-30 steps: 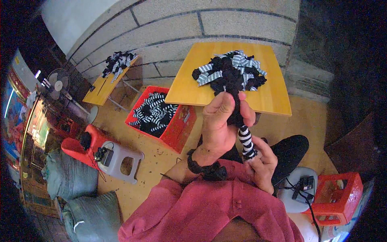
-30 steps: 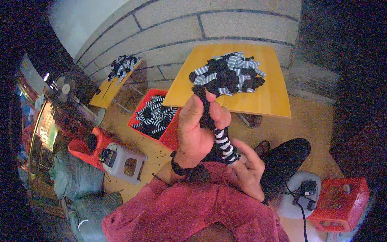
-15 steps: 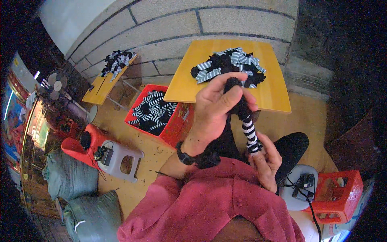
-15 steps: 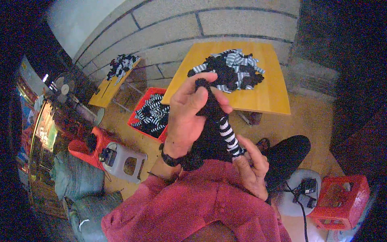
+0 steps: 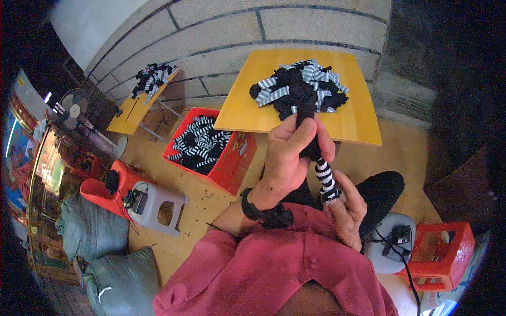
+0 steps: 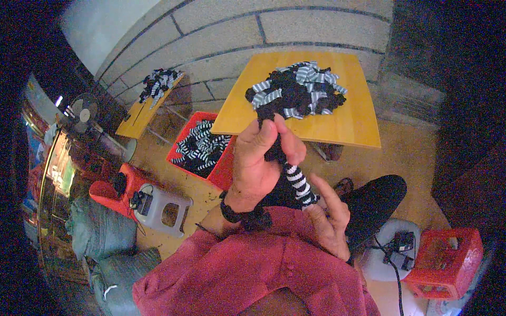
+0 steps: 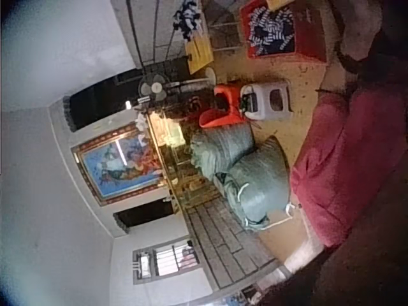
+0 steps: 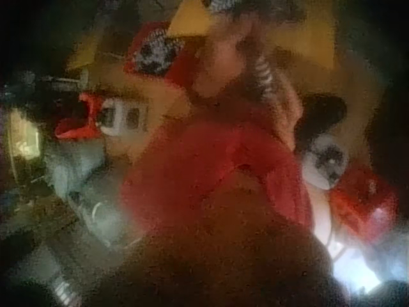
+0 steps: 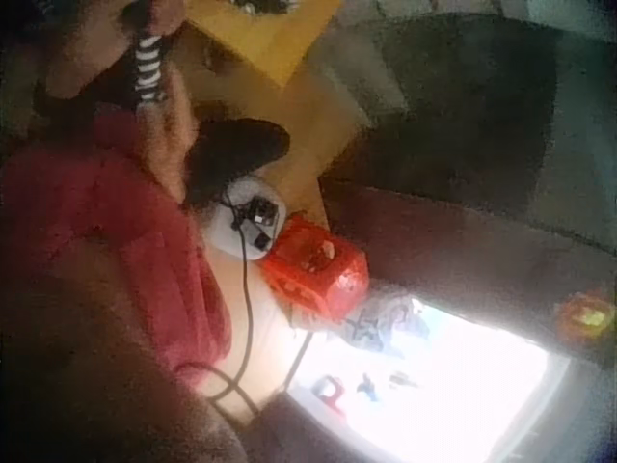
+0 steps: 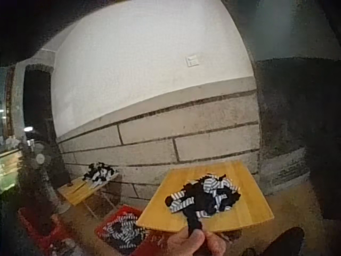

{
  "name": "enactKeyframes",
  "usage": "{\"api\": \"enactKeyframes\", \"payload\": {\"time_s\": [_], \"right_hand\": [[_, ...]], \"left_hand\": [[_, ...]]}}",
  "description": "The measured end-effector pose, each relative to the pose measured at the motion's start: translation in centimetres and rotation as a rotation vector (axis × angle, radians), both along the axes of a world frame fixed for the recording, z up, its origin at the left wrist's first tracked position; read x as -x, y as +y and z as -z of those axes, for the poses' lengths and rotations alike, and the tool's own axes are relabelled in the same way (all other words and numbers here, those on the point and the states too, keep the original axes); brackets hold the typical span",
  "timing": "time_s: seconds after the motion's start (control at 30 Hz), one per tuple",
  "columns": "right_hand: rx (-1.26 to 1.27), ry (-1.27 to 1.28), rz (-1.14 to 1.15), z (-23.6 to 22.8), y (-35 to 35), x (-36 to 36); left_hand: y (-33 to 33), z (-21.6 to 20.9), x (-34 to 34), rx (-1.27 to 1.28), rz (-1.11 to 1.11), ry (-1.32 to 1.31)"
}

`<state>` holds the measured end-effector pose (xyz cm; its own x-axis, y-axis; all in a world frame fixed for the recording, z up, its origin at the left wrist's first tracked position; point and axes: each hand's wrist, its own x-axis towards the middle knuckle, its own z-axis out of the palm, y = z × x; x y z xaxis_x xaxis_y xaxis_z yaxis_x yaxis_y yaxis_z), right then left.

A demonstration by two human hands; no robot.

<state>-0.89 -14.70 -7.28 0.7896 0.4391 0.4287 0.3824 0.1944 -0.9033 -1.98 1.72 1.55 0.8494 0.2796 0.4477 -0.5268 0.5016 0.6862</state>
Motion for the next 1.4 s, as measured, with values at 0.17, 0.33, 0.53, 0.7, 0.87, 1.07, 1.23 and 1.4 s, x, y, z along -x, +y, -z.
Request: {"api": "enactKeyframes", "payload": {"time_s": [0.17, 0.33, 0.53, 0.7, 0.87, 1.07, 1.23, 1.4], "right_hand": [[-0.192, 0.724, -0.484, -2.0, -0.5, -0.5], [-0.081, 0.222, -0.152, 0.3, 0.6, -0.2], [0.000, 0.093, -0.045, -1.1, 0.7, -0.1], [-0.090, 0.405, -0.250, -1.0, -0.1, -0.5], [-0.027, 0.268, -0.179, -0.5, 0.0, -0.1], [-0.046, 0.168, -0.120, 0.7, 0.2, -0.4], [-0.126, 0.532, -0.311, -1.2, 0.0, -0.3], [-0.345, 0.625, -0.380, -1.0, 0.7, -1.0]], "left_hand": [[-0.4, -0.2, 0.7, -0.054, 0.001, 0.043], [0.0, 0.5, 0.4, -0.091, -0.015, 0.039], [0.6, 0.5, 0.0, -0.213, -0.134, 0.104], [1.3, -1.6, 0.1, -0.092, -0.072, 0.121], [1.3, -1.0, -0.1, 0.041, -0.243, 0.106], [-0.1, -0.4, 0.0, 0.070, -0.141, 0.121], [0.7, 0.3, 0.2, 0.033, -0.040, 0.118], [-0.8, 0.3, 0.1, -0.034, -0.082, 0.162]]}}
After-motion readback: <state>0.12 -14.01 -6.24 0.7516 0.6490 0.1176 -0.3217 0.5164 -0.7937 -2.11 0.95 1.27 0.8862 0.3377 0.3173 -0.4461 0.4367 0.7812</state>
